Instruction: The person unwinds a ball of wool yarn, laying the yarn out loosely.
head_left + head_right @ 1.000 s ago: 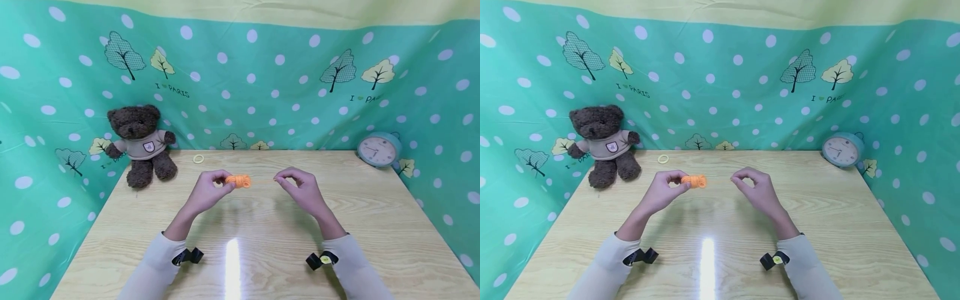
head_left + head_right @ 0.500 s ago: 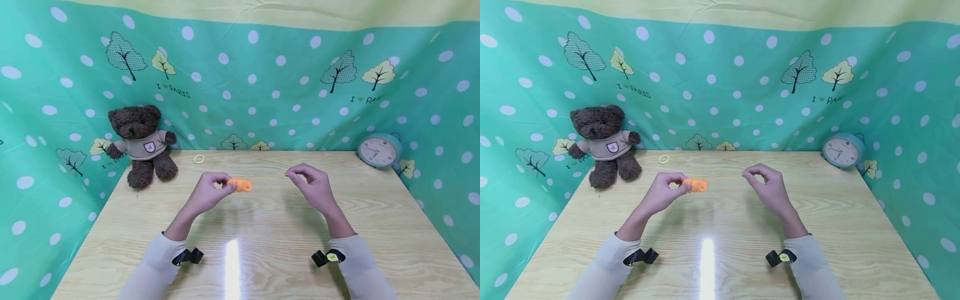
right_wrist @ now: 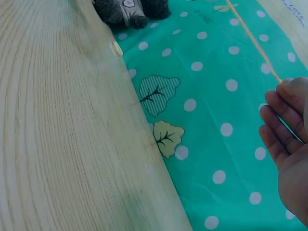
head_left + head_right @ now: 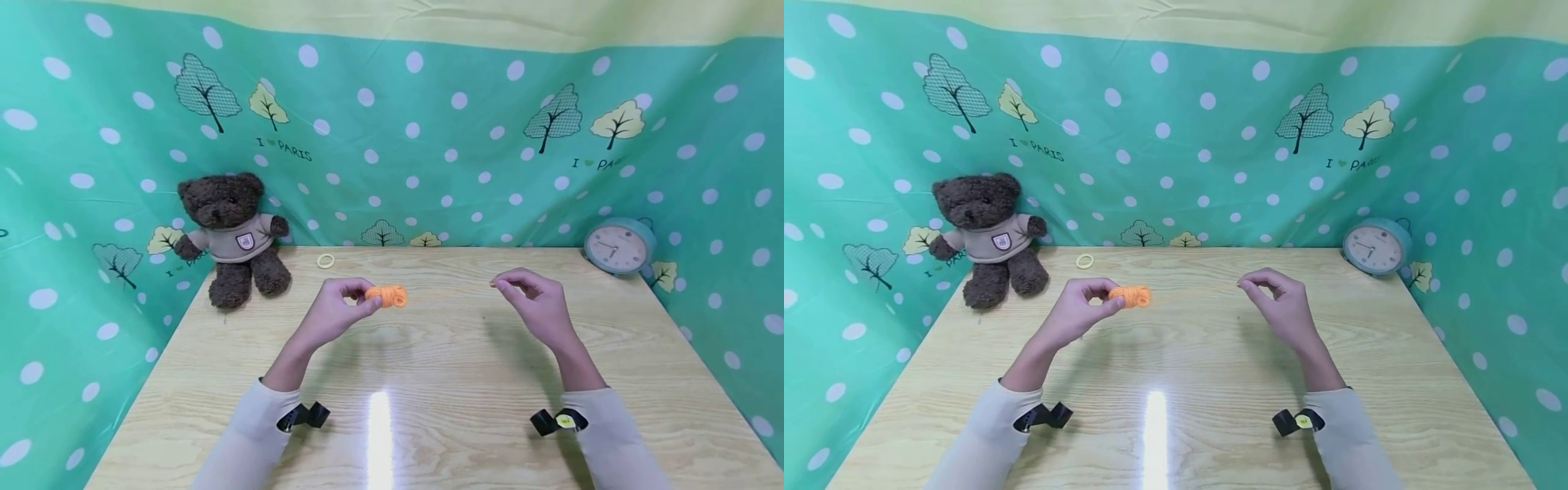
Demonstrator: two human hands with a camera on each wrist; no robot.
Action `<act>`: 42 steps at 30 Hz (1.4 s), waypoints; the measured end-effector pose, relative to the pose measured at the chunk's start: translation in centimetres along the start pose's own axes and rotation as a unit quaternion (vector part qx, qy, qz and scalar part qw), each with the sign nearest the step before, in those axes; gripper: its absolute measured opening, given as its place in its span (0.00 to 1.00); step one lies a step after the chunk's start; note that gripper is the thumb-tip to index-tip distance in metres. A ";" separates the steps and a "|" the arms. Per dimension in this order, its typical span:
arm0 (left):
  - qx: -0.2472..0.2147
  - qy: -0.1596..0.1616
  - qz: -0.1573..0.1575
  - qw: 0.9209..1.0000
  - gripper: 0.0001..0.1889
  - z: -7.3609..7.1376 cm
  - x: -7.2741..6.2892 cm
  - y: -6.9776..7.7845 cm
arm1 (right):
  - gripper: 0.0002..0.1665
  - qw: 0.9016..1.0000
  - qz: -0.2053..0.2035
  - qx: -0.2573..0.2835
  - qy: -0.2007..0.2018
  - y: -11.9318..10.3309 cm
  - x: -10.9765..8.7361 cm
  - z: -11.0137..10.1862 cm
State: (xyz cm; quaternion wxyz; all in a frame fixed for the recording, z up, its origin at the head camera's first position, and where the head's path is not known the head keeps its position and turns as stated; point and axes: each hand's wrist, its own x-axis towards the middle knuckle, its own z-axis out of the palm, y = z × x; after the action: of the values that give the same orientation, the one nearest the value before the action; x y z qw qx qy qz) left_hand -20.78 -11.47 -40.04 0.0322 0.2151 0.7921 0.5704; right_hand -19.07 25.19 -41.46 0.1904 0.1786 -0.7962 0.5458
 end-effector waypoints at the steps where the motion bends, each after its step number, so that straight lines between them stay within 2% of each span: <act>1: -0.001 -0.001 0.000 1.000 0.06 0.0 0.0 0.0 | 0.08 1.000 0.003 -0.005 0.003 0.1 0.0 -0.2; 12: -0.002 -0.007 0.003 1.000 0.03 -0.1 0.0 0.2 | 0.07 0.998 0.030 -0.034 0.035 0.4 -0.4 -2.1; 21: 0.024 0.004 -0.017 1.000 0.04 0.0 -0.1 0.2 | 0.10 0.997 0.049 -0.042 0.047 1.0 -0.8 -3.2; 26: 0.030 0.002 -0.011 0.999 0.08 -0.1 0.0 0.1 | 0.11 0.996 0.059 -0.046 0.057 1.2 -1.0 -3.7; 36: 0.033 0.007 -0.009 0.999 0.06 -0.6 0.0 -0.2 | 0.12 0.992 0.070 -0.071 0.080 1.3 -1.4 -5.5; 42: 0.024 0.014 -0.009 1.000 0.05 -1.0 -0.1 -0.3 | 0.14 0.988 0.090 -0.075 0.096 1.5 -1.8 -6.7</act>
State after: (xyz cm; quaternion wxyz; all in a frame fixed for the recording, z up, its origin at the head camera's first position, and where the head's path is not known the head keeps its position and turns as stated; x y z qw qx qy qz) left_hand -21.10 -12.47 -40.03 0.0207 0.2011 0.8078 0.5537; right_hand -17.52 32.15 -41.37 0.2294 0.0381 -0.8257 0.5139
